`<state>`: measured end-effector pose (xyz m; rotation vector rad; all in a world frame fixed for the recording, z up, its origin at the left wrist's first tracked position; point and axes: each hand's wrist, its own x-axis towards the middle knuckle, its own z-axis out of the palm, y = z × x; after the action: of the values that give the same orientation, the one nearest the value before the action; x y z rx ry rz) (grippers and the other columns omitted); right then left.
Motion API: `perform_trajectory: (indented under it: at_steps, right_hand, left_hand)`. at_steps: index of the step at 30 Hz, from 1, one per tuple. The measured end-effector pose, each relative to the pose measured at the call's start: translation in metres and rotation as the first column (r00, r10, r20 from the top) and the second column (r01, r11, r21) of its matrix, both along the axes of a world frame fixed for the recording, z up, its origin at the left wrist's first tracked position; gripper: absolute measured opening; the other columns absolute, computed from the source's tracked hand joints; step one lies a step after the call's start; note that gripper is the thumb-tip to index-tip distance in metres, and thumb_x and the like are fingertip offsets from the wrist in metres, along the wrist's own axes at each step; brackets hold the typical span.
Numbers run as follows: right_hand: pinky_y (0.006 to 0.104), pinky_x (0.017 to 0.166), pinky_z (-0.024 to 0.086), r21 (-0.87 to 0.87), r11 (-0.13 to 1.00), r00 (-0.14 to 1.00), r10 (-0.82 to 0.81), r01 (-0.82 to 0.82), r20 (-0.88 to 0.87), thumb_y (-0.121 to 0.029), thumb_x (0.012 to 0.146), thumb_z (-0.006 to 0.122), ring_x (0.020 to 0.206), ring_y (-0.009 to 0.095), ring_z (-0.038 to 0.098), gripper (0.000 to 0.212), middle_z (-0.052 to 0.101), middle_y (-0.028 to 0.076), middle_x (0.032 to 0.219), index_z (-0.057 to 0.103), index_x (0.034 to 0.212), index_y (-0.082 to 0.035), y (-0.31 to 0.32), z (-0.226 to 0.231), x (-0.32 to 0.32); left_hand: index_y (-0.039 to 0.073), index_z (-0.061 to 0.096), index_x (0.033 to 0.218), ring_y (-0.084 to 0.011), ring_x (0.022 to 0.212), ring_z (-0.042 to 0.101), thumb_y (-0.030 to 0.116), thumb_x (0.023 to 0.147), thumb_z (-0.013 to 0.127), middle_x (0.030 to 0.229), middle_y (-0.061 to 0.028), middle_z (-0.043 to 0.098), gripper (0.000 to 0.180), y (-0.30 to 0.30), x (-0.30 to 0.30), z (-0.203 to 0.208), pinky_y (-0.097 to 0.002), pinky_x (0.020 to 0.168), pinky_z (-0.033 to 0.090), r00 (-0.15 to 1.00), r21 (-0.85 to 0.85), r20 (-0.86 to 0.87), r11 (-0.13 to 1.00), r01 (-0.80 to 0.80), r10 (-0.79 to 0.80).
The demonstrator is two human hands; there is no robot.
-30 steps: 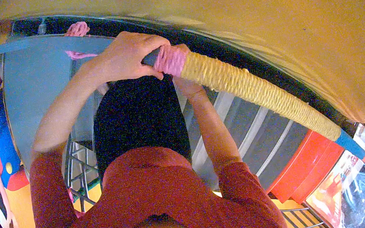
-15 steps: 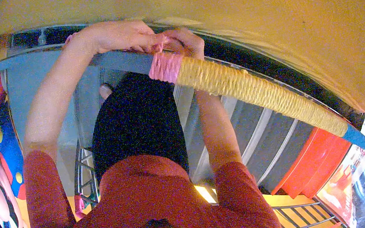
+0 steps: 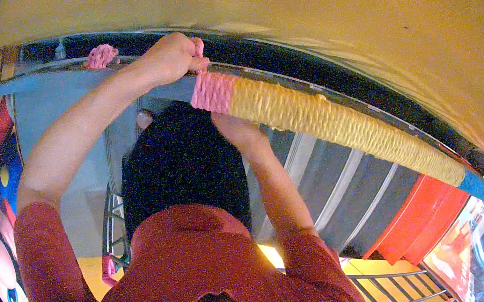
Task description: The person wraps a pink rope around a metal handrail on a staircase, securing it by looping the rope around the rail and pulling it tight against the railing.
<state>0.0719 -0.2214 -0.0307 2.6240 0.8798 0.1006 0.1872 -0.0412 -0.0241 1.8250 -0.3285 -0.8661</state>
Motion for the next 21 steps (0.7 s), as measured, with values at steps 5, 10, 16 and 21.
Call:
perform_trajectory:
  at_steps: [5, 10, 16, 21]
  right_hand:
    - [0.0399, 0.076, 0.053, 0.423, 0.708, 0.620, -0.028, 0.566, -0.784, -0.006, 0.085, 0.059, 0.088, 0.025, 0.065, 0.021, 0.065, 0.011, 0.094, 0.062, 0.104, 0.000, 0.043, 0.118, -0.022]
    - [0.0357, 0.065, 0.052, 0.551, 0.447, 0.646, -0.082, 0.705, -0.759, -0.003, 0.084, 0.054, 0.072, 0.025, 0.064, 0.012, 0.065, 0.013, 0.079, 0.065, 0.090, -0.001, 0.035, 0.189, 0.031]
    - [0.0292, 0.081, 0.048, 0.197, 0.895, 0.568, -0.073, 0.399, -0.820, -0.009, 0.089, 0.049, 0.089, 0.018, 0.063, 0.024, 0.067, 0.010, 0.092, 0.063, 0.105, 0.002, 0.016, 0.137, 0.115]
    - [0.0314, 0.084, 0.048, -0.016, 0.346, -0.102, 0.231, 0.938, -0.967, -0.021, 0.092, 0.049, 0.091, 0.019, 0.062, 0.032, 0.066, 0.008, 0.101, 0.061, 0.111, 0.001, 0.028, 0.122, 0.122]
  left_hand:
    - [0.002, 0.061, 0.065, -0.0226, 0.059, 0.055, 0.025, 0.081, 0.067, 0.064, -0.0114, 0.061, 0.029, 0.006, -0.003, 0.017, -0.0375, 0.061, 0.043, 1.000, -0.015, 0.006, 1.000, -0.006, 0.006]
    - [0.001, 0.059, 0.073, -0.0158, 0.061, 0.057, 0.022, 0.085, 0.062, 0.066, -0.0075, 0.061, 0.024, 0.010, -0.018, -0.004, -0.0297, 0.062, 0.045, 0.967, -0.296, 0.193, 0.949, -0.107, 0.169]
    - [0.000, 0.065, 0.083, -0.0268, 0.067, 0.062, 0.019, 0.086, 0.058, 0.075, -0.0165, 0.063, 0.020, 0.003, -0.055, 0.032, -0.0346, 0.059, 0.045, 0.857, -0.427, 0.093, 0.798, -0.425, 0.507]
    - [-0.002, 0.062, 0.086, -0.0255, 0.067, 0.063, 0.015, 0.089, 0.057, 0.075, -0.0165, 0.064, 0.017, -0.003, -0.086, 0.057, -0.0339, 0.060, 0.047, 0.631, -0.482, -0.020, 0.545, -0.686, 0.776]
